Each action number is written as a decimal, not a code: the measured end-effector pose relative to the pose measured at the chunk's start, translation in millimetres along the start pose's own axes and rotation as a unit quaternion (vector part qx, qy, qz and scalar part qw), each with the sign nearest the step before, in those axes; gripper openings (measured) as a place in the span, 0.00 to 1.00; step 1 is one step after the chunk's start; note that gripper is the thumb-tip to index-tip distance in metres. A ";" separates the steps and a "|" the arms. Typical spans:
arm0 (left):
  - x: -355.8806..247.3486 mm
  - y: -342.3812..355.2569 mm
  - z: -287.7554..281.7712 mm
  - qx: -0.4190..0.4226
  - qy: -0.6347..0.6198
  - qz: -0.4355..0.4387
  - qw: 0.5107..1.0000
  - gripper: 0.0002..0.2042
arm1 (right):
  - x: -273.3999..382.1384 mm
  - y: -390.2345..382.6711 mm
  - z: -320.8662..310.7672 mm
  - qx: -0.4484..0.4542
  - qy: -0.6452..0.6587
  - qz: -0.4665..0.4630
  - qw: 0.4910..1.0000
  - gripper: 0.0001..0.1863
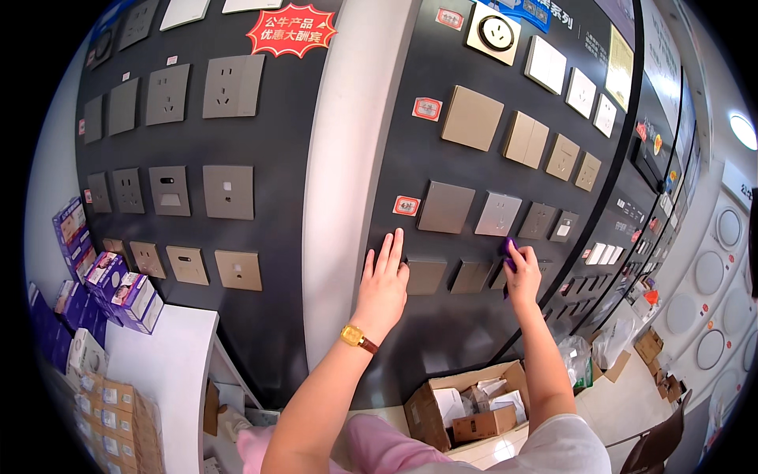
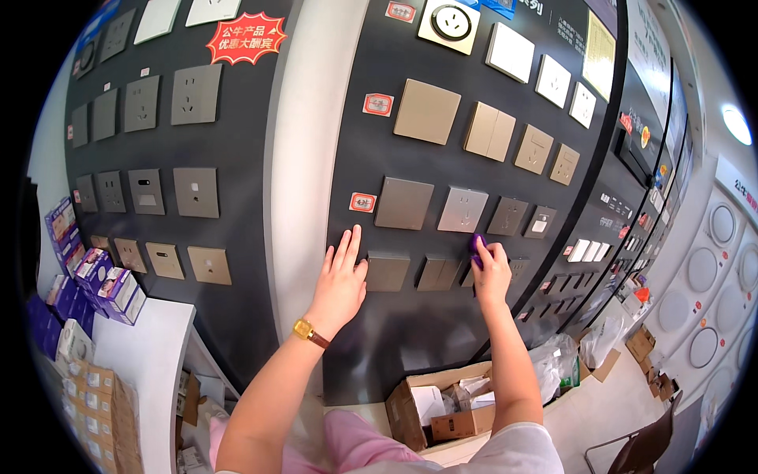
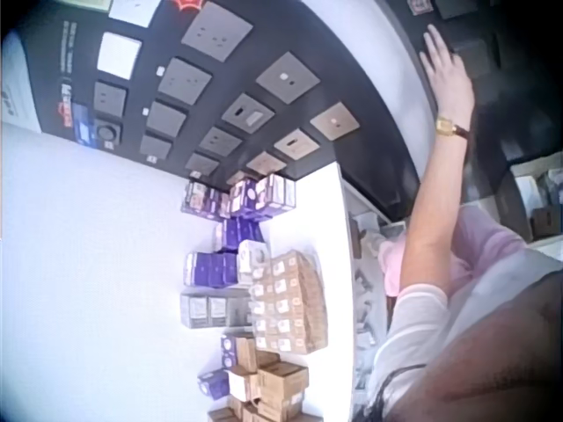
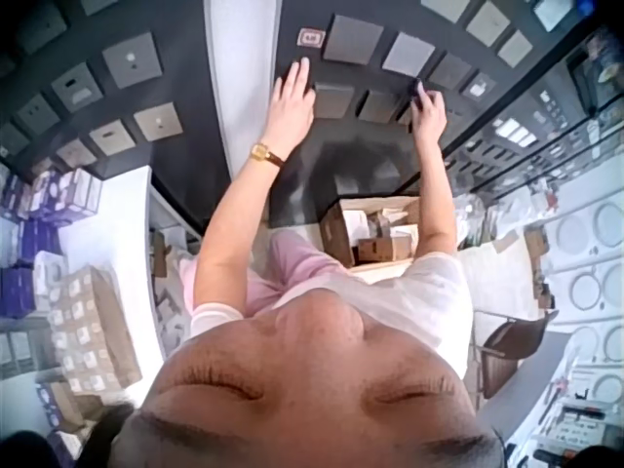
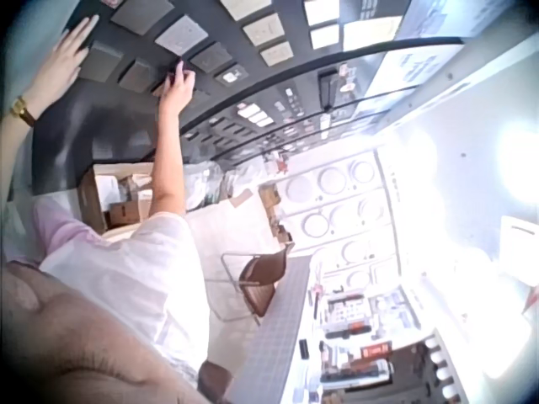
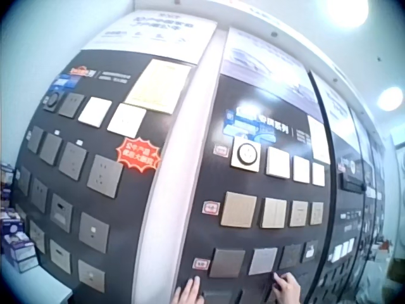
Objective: The person wipes a wall-mounted display of electrical switches and sockets using a purple cloth. They systematically clean each unit on the dark gray panel and also wipe the white countertop below, which holds stacked product boxes.
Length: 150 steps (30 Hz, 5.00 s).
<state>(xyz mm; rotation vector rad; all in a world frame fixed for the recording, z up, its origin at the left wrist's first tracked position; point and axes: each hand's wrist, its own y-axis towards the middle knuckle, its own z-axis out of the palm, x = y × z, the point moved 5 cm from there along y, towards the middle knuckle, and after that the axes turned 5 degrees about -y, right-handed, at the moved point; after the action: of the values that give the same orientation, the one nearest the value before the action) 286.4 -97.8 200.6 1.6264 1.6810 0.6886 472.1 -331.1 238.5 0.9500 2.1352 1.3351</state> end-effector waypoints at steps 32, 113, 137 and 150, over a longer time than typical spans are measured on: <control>-5.2 0.2 5.8 -0.005 0.014 -0.016 1.000 0.05 | -27.6 85.7 -27.8 -0.111 0.049 0.035 0.992 0.20; -9.5 0.0 11.2 -0.008 0.023 -0.037 0.999 0.06 | -48.6 16.9 -2.6 -0.077 0.042 0.100 0.991 0.22; -11.1 0.3 11.5 -0.013 0.013 -0.028 0.999 0.06 | -32.6 27.8 3.7 -0.107 0.109 0.040 0.987 0.26; -9.8 -0.4 12.7 -0.002 0.014 -0.044 0.999 0.06 | -120.2 63.1 -3.5 -0.153 0.042 0.166 0.973 0.25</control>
<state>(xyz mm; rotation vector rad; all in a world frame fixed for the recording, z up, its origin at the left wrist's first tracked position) 295.8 -108.7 193.5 1.5374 1.7589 0.6739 569.4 -404.4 298.4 1.1704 1.8053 1.8339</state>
